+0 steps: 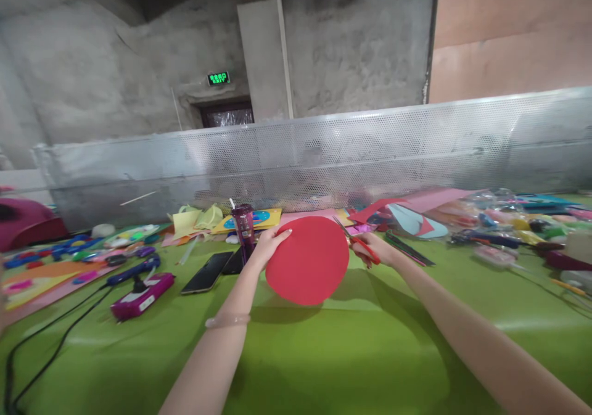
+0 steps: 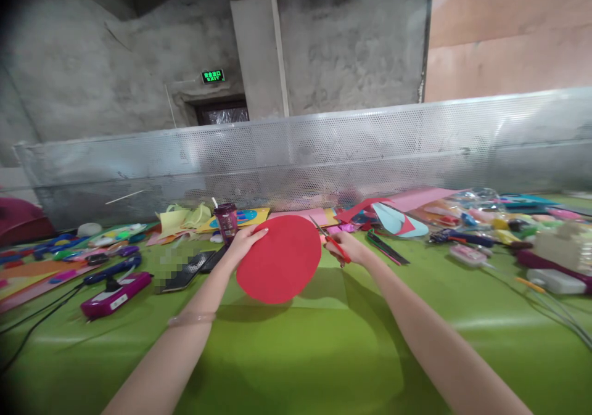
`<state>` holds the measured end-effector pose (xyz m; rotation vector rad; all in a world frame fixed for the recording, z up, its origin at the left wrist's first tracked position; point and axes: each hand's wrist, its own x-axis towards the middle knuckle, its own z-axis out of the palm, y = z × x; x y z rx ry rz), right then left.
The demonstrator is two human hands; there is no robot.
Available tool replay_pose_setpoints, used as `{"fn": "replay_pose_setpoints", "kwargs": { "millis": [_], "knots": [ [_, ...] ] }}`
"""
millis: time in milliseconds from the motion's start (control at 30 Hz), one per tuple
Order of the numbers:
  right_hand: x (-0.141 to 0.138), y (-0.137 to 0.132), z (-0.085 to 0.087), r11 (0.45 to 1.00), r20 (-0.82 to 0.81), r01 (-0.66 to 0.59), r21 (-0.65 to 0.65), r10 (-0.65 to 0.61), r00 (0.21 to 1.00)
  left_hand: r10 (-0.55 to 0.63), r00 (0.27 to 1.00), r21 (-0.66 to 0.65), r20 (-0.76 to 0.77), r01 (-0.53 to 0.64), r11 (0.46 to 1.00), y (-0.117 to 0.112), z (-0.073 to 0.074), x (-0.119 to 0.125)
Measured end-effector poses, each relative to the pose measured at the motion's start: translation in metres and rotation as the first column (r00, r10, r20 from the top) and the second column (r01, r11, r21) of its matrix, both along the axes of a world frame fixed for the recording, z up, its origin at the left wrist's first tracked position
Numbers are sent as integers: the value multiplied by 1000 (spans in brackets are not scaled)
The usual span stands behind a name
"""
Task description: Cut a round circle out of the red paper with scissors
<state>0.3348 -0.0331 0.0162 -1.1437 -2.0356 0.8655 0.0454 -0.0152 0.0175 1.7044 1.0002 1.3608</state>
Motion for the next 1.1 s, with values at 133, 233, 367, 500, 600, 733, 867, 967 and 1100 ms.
{"fn": "replay_pose_setpoints", "kwargs": {
  "millis": [133,233,367,500,600,733,867,967,1100],
  "knots": [
    [-1,-7,7,999,-27,-49,-11,49,998,26,1000,-14,16,-26,1000,1,0,-2],
    [-1,-8,7,998,-32,-63,6,63,997,48,999,-1,19,-48,999,-1,1,-1],
    [0,-3,3,997,-13,-70,24,70,997,20,1000,-6,7,-20,1000,-1,1,-1],
    [0,-1,0,997,10,-68,39,67,998,5,1000,4,-9,-5,1000,0,0,-1],
    [0,-1,1,997,27,-60,44,59,998,-1,1000,7,-2,1,1000,0,0,-1],
    [0,-3,2,999,39,-30,36,28,999,3,1000,4,3,-3,1000,-1,0,-1],
    [0,-4,3,1000,50,7,14,-7,999,-4,1000,-2,7,4,1000,-2,1,-1],
    [-1,-6,6,1000,45,-7,-3,7,999,-9,1000,0,5,9,1000,-2,1,0],
    [-2,-12,11,1000,47,-19,-11,19,999,-11,1000,-1,-3,11,1000,-2,1,-1]
  ]
}}
